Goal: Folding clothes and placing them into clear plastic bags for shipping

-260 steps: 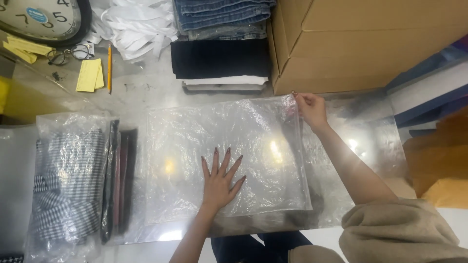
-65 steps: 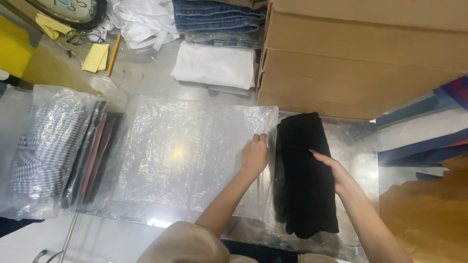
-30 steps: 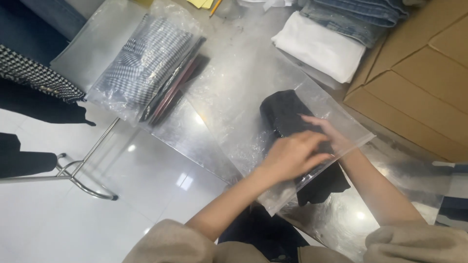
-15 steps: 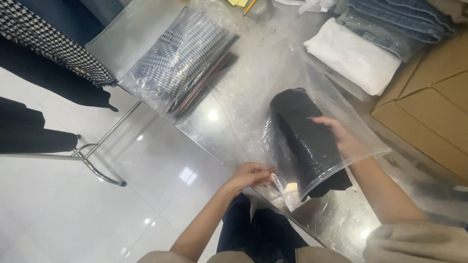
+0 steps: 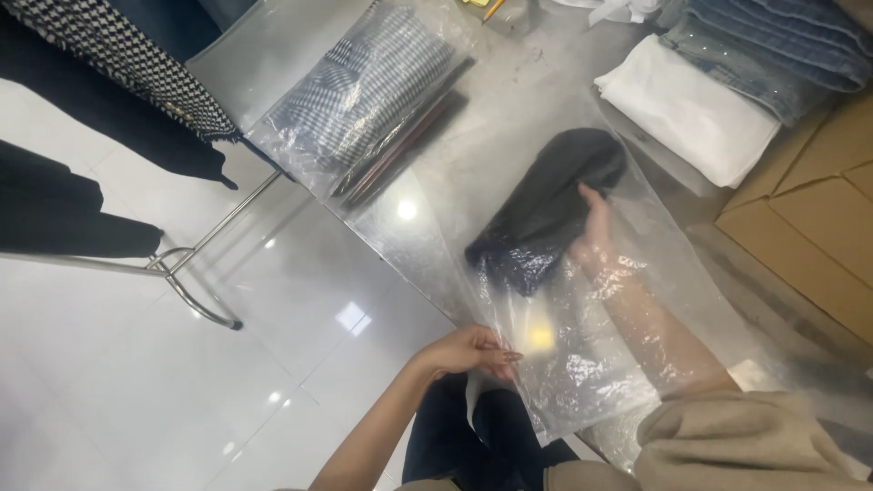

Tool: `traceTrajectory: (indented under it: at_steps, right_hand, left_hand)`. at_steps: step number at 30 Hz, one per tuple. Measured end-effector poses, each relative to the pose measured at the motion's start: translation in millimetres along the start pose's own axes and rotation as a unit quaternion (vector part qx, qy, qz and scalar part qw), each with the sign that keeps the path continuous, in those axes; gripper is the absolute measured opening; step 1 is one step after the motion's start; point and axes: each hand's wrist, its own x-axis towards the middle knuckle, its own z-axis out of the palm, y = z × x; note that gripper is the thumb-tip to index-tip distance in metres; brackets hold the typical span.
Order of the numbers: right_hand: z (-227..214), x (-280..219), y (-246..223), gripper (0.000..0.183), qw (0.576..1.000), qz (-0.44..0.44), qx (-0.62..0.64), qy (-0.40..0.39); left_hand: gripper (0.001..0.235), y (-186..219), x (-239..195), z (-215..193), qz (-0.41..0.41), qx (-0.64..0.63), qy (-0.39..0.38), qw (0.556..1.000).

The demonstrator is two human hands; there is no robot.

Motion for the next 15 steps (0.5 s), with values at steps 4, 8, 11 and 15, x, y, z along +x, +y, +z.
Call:
traceTrajectory:
  at_steps: [4, 8, 11, 15]
  right_hand:
    - [10, 38, 23, 0.089, 0.997, -0.037, -0.058, 0.019]
    - [25, -51, 12, 0.093, 0.992, 0.040, -0.122, 0.002]
    - [-46, 13, 23, 0.112, 0.955, 0.025, -0.296, -0.018]
    - [8, -122, 24, 0.110, 0.969, -0.006, -0.215, -0.119]
  left_hand:
    - [0.025, -1, -13, 5, -0.009, 0.030, -0.031, 0.999]
    - [0.050, 34, -31, -1, 0.010, -0.071, 0.130, 0.989]
    - [0.055, 32, -19, -15, 0.030, -0.156, 0.225, 0.961]
    - [0.046, 26, 3, -20, 0.025, -0.139, 0.277, 0.950]
